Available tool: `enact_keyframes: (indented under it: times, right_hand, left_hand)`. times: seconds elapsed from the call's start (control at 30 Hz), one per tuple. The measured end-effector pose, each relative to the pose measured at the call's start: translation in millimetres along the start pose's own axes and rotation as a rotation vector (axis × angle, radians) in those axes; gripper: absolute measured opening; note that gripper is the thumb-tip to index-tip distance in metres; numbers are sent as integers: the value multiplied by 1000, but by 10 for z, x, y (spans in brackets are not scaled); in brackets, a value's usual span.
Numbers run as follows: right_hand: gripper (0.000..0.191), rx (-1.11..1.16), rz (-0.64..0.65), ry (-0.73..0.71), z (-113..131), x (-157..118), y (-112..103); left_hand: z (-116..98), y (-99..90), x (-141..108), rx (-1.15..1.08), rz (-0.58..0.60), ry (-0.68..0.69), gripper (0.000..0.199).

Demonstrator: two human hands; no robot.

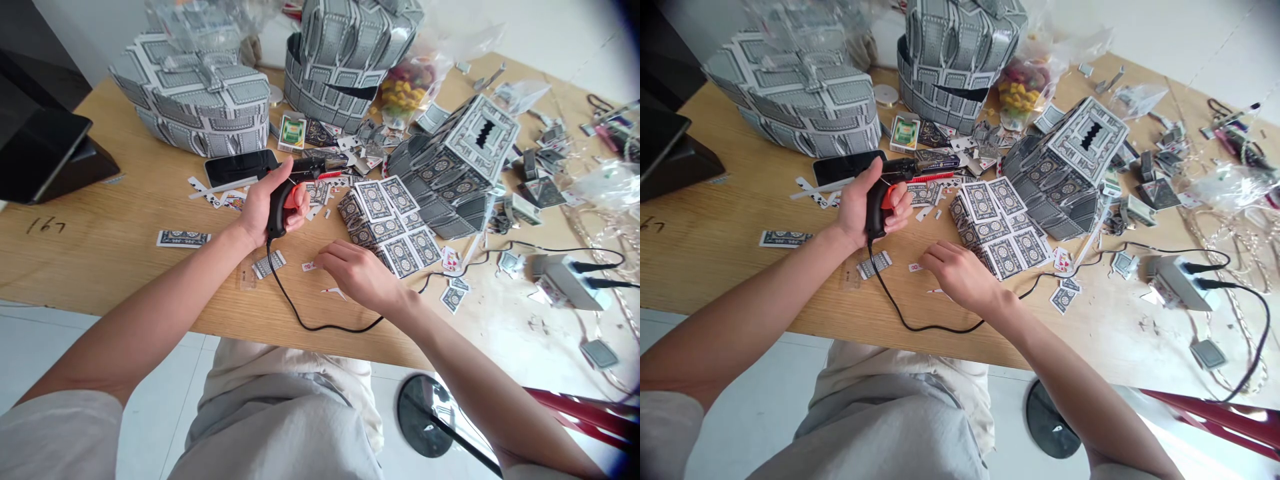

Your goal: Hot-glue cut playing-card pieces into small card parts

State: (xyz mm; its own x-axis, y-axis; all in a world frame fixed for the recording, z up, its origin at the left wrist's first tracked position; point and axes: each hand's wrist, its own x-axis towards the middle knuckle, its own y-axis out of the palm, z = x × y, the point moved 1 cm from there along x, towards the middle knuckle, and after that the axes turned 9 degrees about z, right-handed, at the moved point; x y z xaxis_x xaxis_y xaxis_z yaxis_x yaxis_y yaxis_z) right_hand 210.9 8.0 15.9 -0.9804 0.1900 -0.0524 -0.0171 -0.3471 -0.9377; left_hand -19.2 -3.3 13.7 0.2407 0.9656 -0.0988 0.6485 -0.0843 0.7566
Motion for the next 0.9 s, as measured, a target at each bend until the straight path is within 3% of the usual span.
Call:
enact_keyframes:
  times: [0.77, 0.9]
  right_hand:
    - [26, 4, -11, 0, 4, -8, -16]
    - [25, 126, -126, 61, 32, -21, -147]
  left_hand:
    - [-13, 19, -5, -5, -4, -2, 73]
    - [-13, 10, -13, 6, 18, 9, 73]
